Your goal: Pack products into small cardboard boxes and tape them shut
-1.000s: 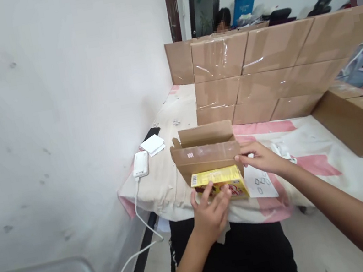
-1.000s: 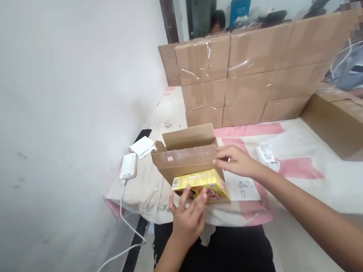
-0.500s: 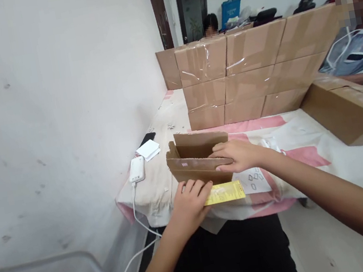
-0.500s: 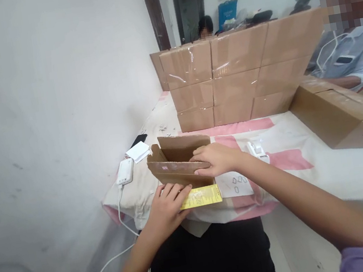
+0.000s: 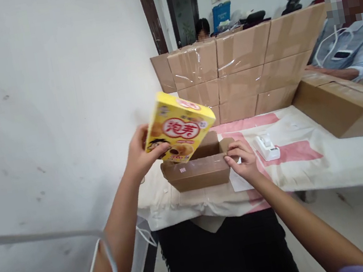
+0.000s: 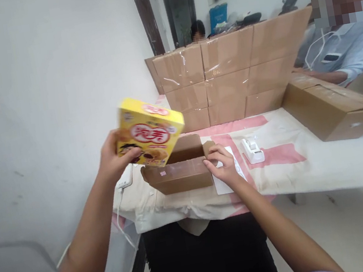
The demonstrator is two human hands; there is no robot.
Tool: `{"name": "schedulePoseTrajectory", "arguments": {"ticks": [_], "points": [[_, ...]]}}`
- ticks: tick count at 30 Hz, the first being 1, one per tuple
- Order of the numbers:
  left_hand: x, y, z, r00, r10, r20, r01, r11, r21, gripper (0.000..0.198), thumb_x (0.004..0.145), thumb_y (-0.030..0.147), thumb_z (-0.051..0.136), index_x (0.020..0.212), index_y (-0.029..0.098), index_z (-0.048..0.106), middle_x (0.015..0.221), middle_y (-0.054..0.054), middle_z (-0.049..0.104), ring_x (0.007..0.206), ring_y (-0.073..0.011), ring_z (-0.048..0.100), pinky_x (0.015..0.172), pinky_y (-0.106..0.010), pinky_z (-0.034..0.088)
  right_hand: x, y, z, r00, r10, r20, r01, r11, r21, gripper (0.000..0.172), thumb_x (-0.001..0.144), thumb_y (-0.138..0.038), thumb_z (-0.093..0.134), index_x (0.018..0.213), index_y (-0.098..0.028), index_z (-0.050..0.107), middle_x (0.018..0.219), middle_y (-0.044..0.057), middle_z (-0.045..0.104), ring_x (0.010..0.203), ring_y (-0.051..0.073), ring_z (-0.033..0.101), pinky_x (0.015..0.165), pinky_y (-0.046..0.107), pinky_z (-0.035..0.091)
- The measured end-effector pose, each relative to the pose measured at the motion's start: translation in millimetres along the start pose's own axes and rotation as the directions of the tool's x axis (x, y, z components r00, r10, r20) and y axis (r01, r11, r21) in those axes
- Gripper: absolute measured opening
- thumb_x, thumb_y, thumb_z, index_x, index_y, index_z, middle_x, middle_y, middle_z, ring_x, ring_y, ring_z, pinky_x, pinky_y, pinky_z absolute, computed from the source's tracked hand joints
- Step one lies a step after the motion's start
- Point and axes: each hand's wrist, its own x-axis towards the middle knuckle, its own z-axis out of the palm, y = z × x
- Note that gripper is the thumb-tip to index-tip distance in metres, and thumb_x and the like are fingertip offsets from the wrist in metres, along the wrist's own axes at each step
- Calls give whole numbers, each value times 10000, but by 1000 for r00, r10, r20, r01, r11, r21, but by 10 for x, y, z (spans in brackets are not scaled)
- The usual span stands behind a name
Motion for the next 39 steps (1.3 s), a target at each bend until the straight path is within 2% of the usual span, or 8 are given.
{"name": "schedulePoseTrajectory", "arguments": {"ticks": [4, 10, 13, 19, 24, 28, 33, 39], "points": [[328, 145, 118, 918, 48, 393, -213, 897, 387, 552, 830, 574, 710, 1208, 190, 587, 1176, -90, 654, 1051, -273, 644, 897, -385, 521, -143, 42, 15, 1000, 20, -14, -20, 1000, 10, 93, 896, -167, 664, 864, -228, 727, 955, 66, 576, 832, 184, 619, 668, 336, 523], [455, 213, 34, 919, 80, 387, -317, 734, 600, 537, 876, 574, 653, 1239, 190, 560, 1167, -94, 644, 1010, -266, 638, 819, -363, 490, -146, -44, -73, 990, 77, 122, -81, 996, 30, 119, 841, -253, 775, 956, -237, 750, 1039, 80, 526, 1017, 236, 595, 877, 417, 555], [458, 197, 22, 896, 29, 444, -317, 742, 591, 546, 865, 592, 651, 1230, 196, 560, 1186, -93, 651, 1018, -269, 644, 832, -363, 487, -139, -138, -116, 974, 94, 207, -106, 993, 49, 33, 868, -237, 752, 896, -232, 737, 1081, 90, 510, 1078, 245, 582, 920, 423, 546], [289, 113, 223, 714, -264, 648, -349, 668, 657, 522, 873, 521, 634, 1282, 219, 517, 1138, -90, 707, 979, -290, 683, 745, -342, 480, -277, -255, -191, 979, 39, 198, -54, 996, 69, 174, 871, -151, 734, 1016, -248, 742, 1107, 90, 505, 1109, 250, 570, 921, 420, 550], [108, 67, 410, 593, -356, 722, -507, 532, 678, 412, 850, 447, 650, 1179, 224, 541, 1005, -93, 730, 841, -311, 709, 632, -345, 460, -379, -378, -229, 972, -152, 177, 160, 987, -34, 306, 826, -89, 749, 1075, -265, 738, 1084, 75, 456, 1048, 236, 530, 898, 452, 538], [15, 6, 466, 576, -363, 732, -588, 439, 680, 423, 840, 433, 674, 1170, 197, 554, 1040, -117, 739, 831, -344, 724, 641, -390, 499, -469, -454, -241, 963, -214, 165, 232, 967, -101, 316, 818, -27, 695, 1046, -241, 738, 1065, 68, 422, 990, 209, 517, 867, 437, 543], [-67, -73, 550, 613, -273, 741, -639, 381, 669, 446, 850, 343, 689, 1233, 157, 558, 1021, -138, 741, 902, -344, 730, 700, -397, 541, -569, -432, -217, 984, -127, 121, 140, 984, -107, 305, 818, -35, 690, 1032, -245, 746, 1066, 69, 407, 1023, 213, 525, 860, 410, 553], [-100, -160, 728, 596, -271, 756, -668, 356, 654, 485, 875, 332, 676, 1295, 125, 552, 1013, -149, 737, 901, -345, 731, 677, -395, 549, -576, -422, -159, 995, -61, 82, 69, 993, -93, 239, 831, -80, 709, 985, -255, 761, 1095, 73, 412, 1041, 221, 540, 848, 412, 556]]}}
